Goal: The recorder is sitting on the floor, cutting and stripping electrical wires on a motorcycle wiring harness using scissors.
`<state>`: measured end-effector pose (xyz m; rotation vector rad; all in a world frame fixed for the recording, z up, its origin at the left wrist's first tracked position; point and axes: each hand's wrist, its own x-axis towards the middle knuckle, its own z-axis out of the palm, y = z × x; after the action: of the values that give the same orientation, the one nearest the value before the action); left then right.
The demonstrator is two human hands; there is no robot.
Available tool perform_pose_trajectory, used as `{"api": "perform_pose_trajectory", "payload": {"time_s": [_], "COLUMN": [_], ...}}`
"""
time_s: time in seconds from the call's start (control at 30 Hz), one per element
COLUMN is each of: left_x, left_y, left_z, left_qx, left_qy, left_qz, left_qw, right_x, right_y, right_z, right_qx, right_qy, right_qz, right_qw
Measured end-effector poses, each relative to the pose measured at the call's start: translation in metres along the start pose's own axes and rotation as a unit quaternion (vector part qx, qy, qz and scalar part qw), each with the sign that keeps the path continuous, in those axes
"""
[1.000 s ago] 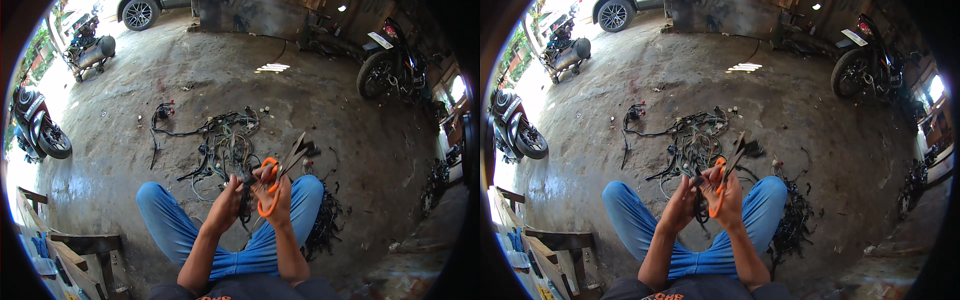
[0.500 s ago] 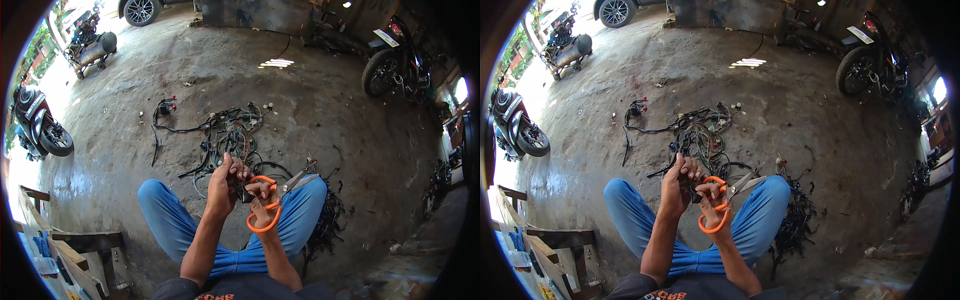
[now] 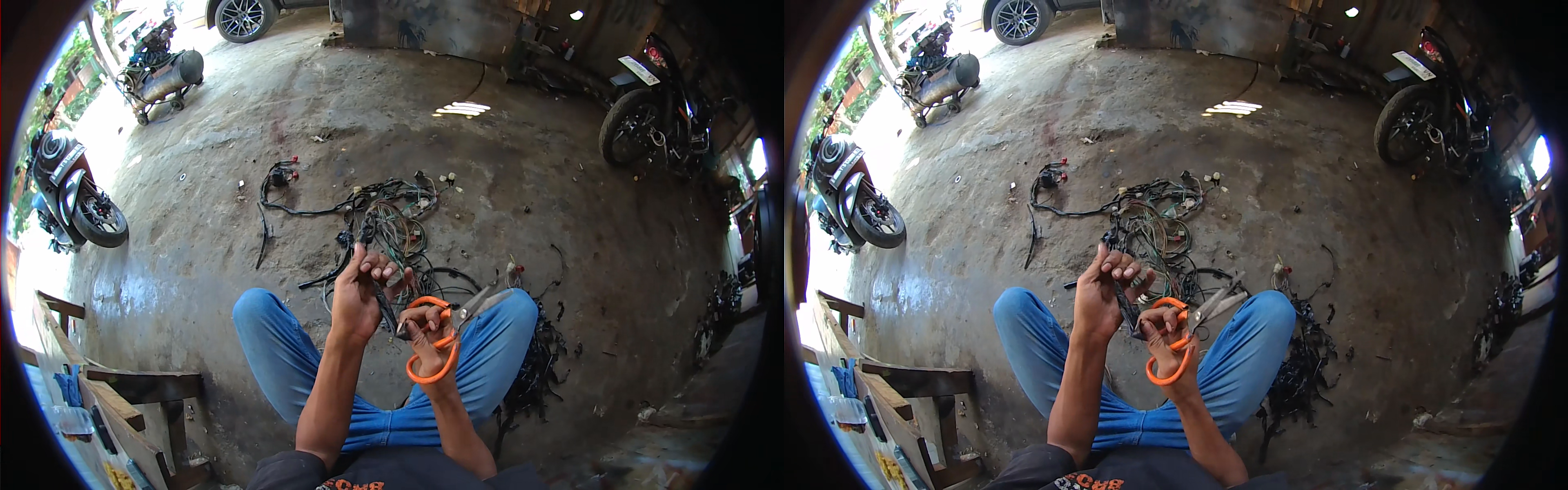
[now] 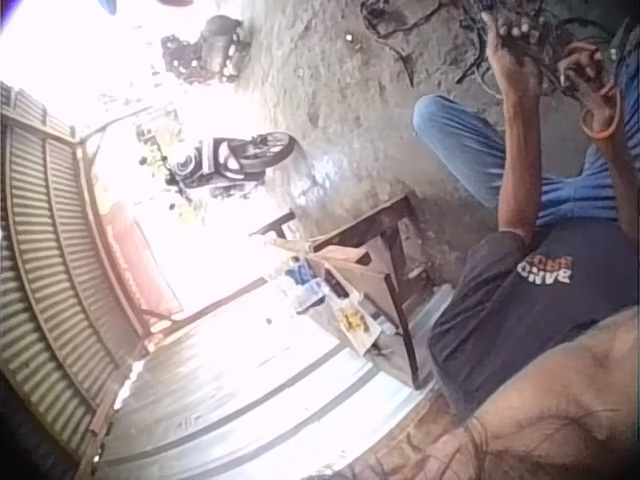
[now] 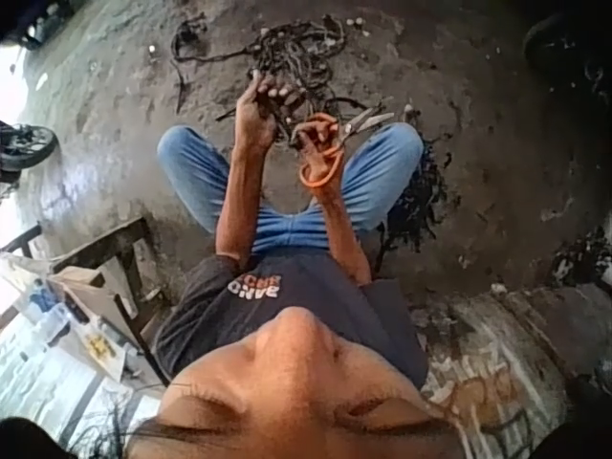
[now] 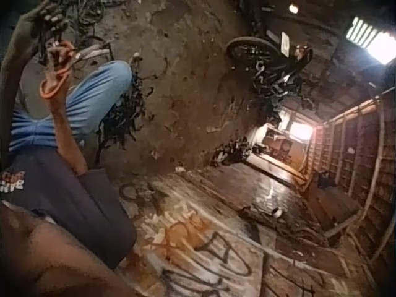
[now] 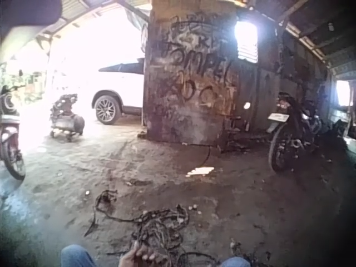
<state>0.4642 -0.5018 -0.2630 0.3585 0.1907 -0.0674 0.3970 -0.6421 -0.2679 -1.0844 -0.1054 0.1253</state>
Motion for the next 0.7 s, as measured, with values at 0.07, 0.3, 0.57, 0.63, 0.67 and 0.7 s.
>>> {"api": "perform_pose_trajectory", "payload": {"time_s": [0.07, 0.3, 0.57, 0.63, 0.67, 0.7], "left_x": [0.0, -0.023, -0.028, -0.025, -0.029, -0.027], "left_y": [0.001, 0.008, 0.026, 0.029, 0.028, 0.024], "left_z": [0.001, 0.005, 0.014, 0.01, 0.021, 0.015], "left_qx": [0.007, 0.112, 0.394, 0.478, 0.5, 0.5], "left_qy": [0.002, -0.169, -0.175, -0.163, -0.125, -0.127], "left_qz": [0.017, -0.029, 0.051, 0.008, 0.004, 0.002], "left_qw": [1.0, 0.979, 0.901, 0.863, 0.857, 0.857], "right_x": [0.002, 0.032, 0.026, 0.031, 0.039, 0.045], "right_y": [-0.001, -0.01, -0.03, -0.045, -0.052, -0.056], "right_z": [0.001, -0.025, -0.03, -0.041, -0.044, -0.045], "right_qx": [-0.017, 0.294, -0.033, -0.063, -0.112, -0.16], "right_qy": [0.029, 0.179, 0.193, 0.139, 0.069, -0.001], "right_qz": [0.03, 0.159, 0.013, 0.033, 0.084, 0.135], "right_qw": [0.999, 0.925, 0.981, 0.988, 0.988, 0.978]}}
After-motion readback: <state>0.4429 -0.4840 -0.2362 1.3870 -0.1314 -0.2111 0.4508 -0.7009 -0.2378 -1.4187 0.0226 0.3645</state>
